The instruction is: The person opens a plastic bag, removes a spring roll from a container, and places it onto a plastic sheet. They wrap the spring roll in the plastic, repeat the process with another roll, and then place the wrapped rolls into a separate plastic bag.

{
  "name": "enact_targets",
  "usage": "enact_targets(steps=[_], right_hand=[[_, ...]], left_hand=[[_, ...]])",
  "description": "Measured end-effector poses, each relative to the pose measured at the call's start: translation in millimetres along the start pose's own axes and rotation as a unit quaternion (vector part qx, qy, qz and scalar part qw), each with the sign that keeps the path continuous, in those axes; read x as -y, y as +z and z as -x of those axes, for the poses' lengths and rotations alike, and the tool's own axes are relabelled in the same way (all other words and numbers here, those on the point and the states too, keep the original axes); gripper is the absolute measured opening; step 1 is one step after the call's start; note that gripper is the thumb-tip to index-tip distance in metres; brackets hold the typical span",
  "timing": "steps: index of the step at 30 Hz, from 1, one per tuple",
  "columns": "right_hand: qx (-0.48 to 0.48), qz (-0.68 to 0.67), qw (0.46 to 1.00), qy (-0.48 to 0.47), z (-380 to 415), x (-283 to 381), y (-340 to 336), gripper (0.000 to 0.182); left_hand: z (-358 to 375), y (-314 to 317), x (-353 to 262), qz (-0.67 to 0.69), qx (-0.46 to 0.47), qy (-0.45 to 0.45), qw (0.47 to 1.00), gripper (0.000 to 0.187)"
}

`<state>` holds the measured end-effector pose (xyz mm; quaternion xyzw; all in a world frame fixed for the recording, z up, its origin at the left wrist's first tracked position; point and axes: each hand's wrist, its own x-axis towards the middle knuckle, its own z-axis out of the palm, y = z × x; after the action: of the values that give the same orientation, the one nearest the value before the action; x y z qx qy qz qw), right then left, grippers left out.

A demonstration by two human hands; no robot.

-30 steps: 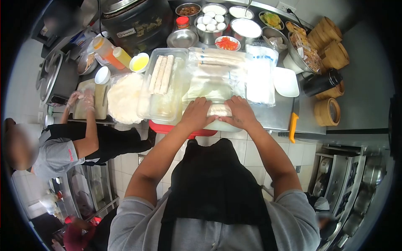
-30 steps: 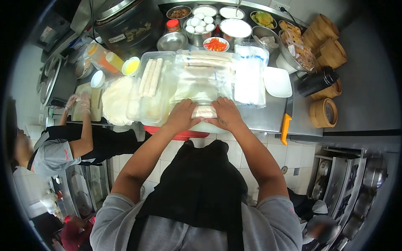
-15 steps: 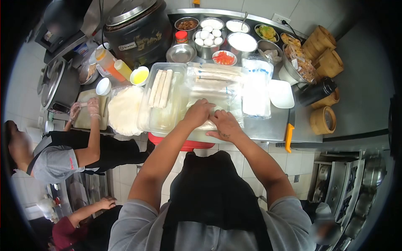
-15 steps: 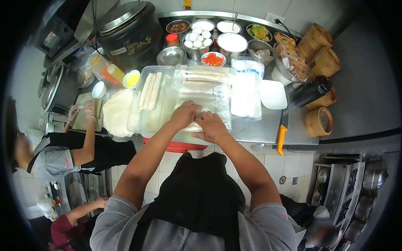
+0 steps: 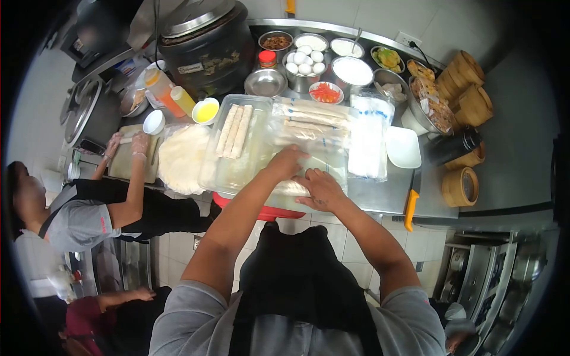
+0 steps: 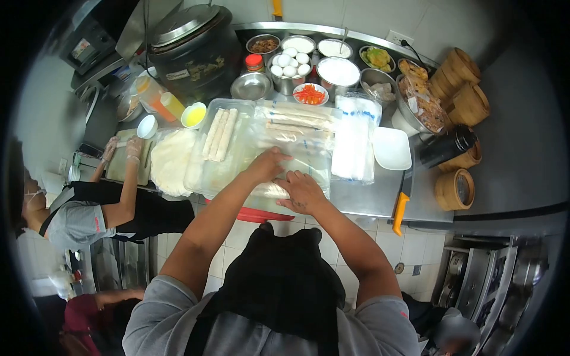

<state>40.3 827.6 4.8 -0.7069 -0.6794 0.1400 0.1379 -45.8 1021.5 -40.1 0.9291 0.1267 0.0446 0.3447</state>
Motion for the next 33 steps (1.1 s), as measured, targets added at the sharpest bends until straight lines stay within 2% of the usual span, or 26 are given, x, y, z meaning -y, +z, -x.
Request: enact_targets(steps=[2, 5, 8, 10, 11, 13, 14, 15, 17, 19, 22, 23, 27, 28, 30, 31, 33], right_hand=[[-0.022, -0.011, 1.0, -0.015, -2.3, -1.5, 0.9, 0.062], [-0.057, -0.036, 0.997, -0.037, -2.2, -9.1, 8.1, 0.064], [-0.089, -0.079, 0.992, -0.047, 0.4, -10.3, 4.5, 0.066], [-0.1, -0.11, 0.987, -0.053, 5.3, -15.1, 4.0, 0.066], [-0.097, -0.104, 0.988, -0.055, 6.1, -21.8, 4.5, 0.064], [-0.088, -0.077, 0.993, -0.034, 6.8, -26.6, 5.7, 0.058], [-0.089, -0.061, 0.994, -0.029, 9.6, -28.3, 5.6, 0.057], [-0.092, -0.048, 0.994, -0.034, 8.4, -27.7, 5.6, 0.055], [-0.101, -0.053, 0.992, -0.046, 10.1, -19.6, 5.7, 0.053], [-0.119, -0.041, 0.991, -0.043, 15.4, -17.7, 13.6, 0.06], [-0.106, -0.009, 0.994, -0.026, 22.9, -18.3, 17.1, 0.061], [-0.098, 0.006, 0.995, -0.021, 24.9, -18.2, 17.2, 0.06], [-0.109, 0.021, 0.992, -0.064, 26.6, -24.5, 24.1, 0.059], [-0.095, 0.016, 0.994, -0.057, 26.3, -24.2, 22.5, 0.059], [-0.085, 0.016, 0.994, -0.061, 23.5, -20.8, 14.7, 0.06], [-0.089, 0.01, 0.993, -0.075, 21.2, -17.3, 9.9, 0.062], [-0.095, 0.013, 0.992, -0.086, 15.3, -7.9, 7.0, 0.068]], left_hand=[[0.6, 1.0, 4.8, -0.009, -0.006, 0.013, 1.0, 0.045], [17.8, 0.1, -2.4, 0.013, -0.023, -0.026, 0.999, 0.046], [61.0, -13.2, -39.0, -0.058, -0.029, -0.017, 0.998, 0.048], [83.8, -18.2, -60.4, -0.095, 0.025, -0.073, 0.992, 0.049], [89.7, -13.5, -60.5, -0.1, 0.018, -0.079, 0.992, 0.049], [98.1, 1.6, -50.7, -0.106, -0.05, -0.03, 0.993, 0.057], [98.0, 15.5, -44.6, -0.118, -0.059, -0.058, 0.99, 0.064], [98.6, 27.6, -35.4, -0.118, -0.093, -0.051, 0.987, 0.064], [94.6, 37.7, -36.8, -0.145, -0.155, -0.04, 0.976, 0.052], [93.9, 27.2, -48.2, -0.227, -0.067, -0.066, 0.969, 0.051], [96.7, 23.6, -56.0, -0.243, -0.065, -0.112, 0.961, 0.052], [98.0, 18.6, -62.7, -0.238, -0.038, -0.114, 0.964, 0.054], [93.8, 14.7, -64.6, -0.254, 0.02, -0.133, 0.958, 0.06], [93.9, 6.2, -71.3, -0.258, 0.008, -0.142, 0.956, 0.06], [90.1, -8.8, -85.6, -0.247, 0.09, -0.174, 0.949, 0.061], [91.0, -10.6, -84.3, -0.205, 0.058, -0.175, 0.961, 0.06], [91.5, -15.1, -83.2, -0.199, 0.054, -0.175, 0.963, 0.059]])
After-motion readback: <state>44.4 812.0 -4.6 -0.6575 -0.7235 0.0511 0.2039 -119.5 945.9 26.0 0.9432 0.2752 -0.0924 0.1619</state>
